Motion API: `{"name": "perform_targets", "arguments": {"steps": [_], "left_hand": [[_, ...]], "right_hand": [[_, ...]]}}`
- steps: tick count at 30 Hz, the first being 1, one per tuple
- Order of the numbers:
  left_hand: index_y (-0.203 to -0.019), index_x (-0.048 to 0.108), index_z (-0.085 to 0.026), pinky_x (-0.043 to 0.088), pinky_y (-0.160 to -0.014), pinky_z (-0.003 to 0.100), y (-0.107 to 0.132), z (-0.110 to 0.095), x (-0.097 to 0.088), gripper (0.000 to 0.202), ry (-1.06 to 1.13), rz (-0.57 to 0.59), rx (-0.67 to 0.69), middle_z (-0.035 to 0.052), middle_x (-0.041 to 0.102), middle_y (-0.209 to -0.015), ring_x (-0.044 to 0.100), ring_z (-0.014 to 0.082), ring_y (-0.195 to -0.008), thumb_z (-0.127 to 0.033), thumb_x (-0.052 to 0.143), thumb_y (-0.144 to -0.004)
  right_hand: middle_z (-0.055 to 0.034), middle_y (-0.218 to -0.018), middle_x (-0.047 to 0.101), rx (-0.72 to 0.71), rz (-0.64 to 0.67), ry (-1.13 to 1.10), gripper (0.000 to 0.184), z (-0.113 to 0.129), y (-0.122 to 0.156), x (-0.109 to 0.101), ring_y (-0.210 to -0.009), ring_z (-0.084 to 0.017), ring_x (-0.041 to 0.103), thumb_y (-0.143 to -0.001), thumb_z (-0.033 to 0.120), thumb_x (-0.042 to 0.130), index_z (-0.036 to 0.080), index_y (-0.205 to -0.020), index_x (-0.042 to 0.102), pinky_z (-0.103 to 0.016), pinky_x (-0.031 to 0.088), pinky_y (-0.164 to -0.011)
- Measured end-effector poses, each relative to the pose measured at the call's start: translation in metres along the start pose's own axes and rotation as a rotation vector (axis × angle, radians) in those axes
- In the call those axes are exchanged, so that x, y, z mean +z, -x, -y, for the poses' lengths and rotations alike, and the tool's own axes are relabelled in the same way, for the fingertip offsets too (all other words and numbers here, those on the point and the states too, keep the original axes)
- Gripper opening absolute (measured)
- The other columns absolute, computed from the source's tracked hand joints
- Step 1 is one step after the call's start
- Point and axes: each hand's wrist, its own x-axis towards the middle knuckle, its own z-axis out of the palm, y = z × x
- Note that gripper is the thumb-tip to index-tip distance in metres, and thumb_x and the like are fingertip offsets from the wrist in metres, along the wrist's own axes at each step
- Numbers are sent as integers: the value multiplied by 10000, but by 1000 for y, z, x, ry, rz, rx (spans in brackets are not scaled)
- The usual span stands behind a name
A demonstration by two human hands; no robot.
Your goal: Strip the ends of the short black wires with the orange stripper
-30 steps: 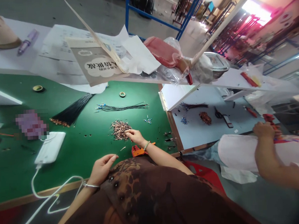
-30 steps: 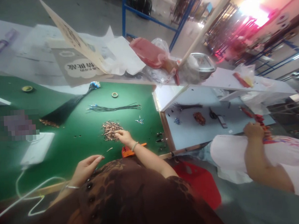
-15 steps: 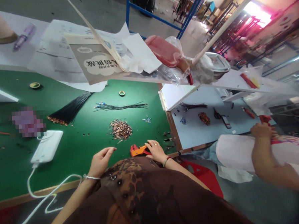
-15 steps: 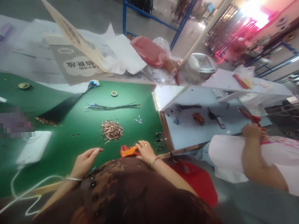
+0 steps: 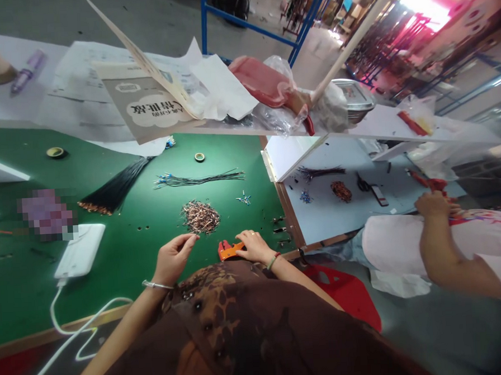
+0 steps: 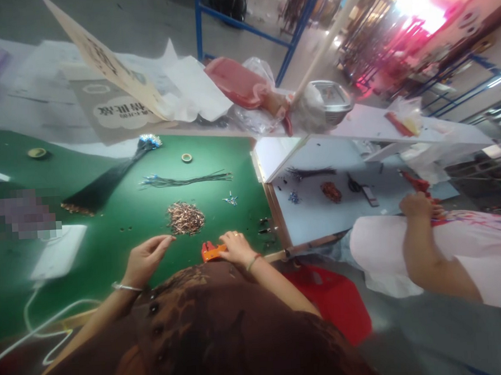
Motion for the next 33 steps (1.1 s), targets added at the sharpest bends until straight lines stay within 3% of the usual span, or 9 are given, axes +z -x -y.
{"name": "perform_targets", "arguments": {"steps": [3, 6, 9, 13, 17, 20, 25, 28, 33], "left_hand": [[-842, 761, -157, 547, -722, 262, 2, 0, 1, 432, -8, -10, 2, 77, 765, -849, 689, 194, -769, -563, 648, -750], [-860, 760, -152, 540, -671, 254, 3, 1, -1, 445, -21, -32, -5, 73, 762, -824, 673, 179, -703, -565, 624, -764], [-884, 758, -152, 542, -680, 263, 2, 5, -2, 456, -33, -61, -14, 79, 763, -852, 680, 187, -728, -566, 607, -765], [-894, 753, -158, 546, -734, 283, -1, 7, -1, 457, -62, -78, -20, 82, 765, -893, 694, 204, -798, -568, 595, -769], [-891, 750, -159, 519, -664, 263, -6, 8, 1, 461, -131, -88, -11, 63, 756, -816, 674, 189, -729, -566, 568, -778], [-849, 750, -164, 466, -583, 252, -10, 5, 2, 449, -209, -92, 8, 41, 723, -696, 633, 176, -628, -559, 549, -781], [-787, 742, -178, 423, -590, 258, -14, -7, 7, 402, -317, -74, 83, 34, 699, -644, 595, 159, -565, -520, 532, -806], [-782, 736, -188, 411, -599, 263, -16, -16, 12, 382, -350, -52, 133, 44, 716, -689, 604, 160, -584, -490, 508, -833], [-875, 745, -185, 450, -670, 269, -16, -22, 18, 374, -352, -32, 203, 78, 758, -863, 671, 186, -717, -453, 484, -867]], "right_hand": [[-118, -1240, 578, 4, 15, -16, 565, 2, -1, -3, -1157, -284, 491, -767, 469, 745, 214, -1244, 581, -400, 346, -977], [-143, -1244, 567, 40, 35, -46, 595, -1, 6, -1, -1158, -309, 487, -693, 323, 815, 189, -1226, 588, -428, 334, -986], [-171, -1220, 559, 90, 40, -124, 503, -4, 15, 4, -1171, -324, 468, -713, 230, 771, 154, -1181, 602, -449, 324, -998], [-172, -1171, 563, 145, 51, -334, 423, -8, 15, 5, -1113, -312, 500, -714, 262, 720, 123, -1098, 612, -455, 368, -971], [-89, -1025, 637, 83, 135, -669, 349, -4, 5, -7, -906, -202, 614, -765, 201, 565, 141, -1108, 591, -347, 481, -826], [-87, -1021, 668, -45, 189, -942, 438, 14, -3, -18, -834, -181, 660, -790, 177, 456, 140, -1222, 518, -326, 527, -751], [-69, -968, 670, -182, 160, -1799, 458, 56, -18, -27, -822, -208, 672, -687, 193, 604, 154, -1139, 542, -377, 552, -776], [-45, -930, 673, -167, 149, -1860, 480, 70, -26, -30, -812, -200, 671, -639, 143, 681, 154, -1106, 571, -356, 550, -777], [-49, -931, 664, -184, 160, -1799, 490, 79, -36, -39, -799, -190, 657, -658, 194, 765, 149, -1104, 566, -342, 545, -754]]}}
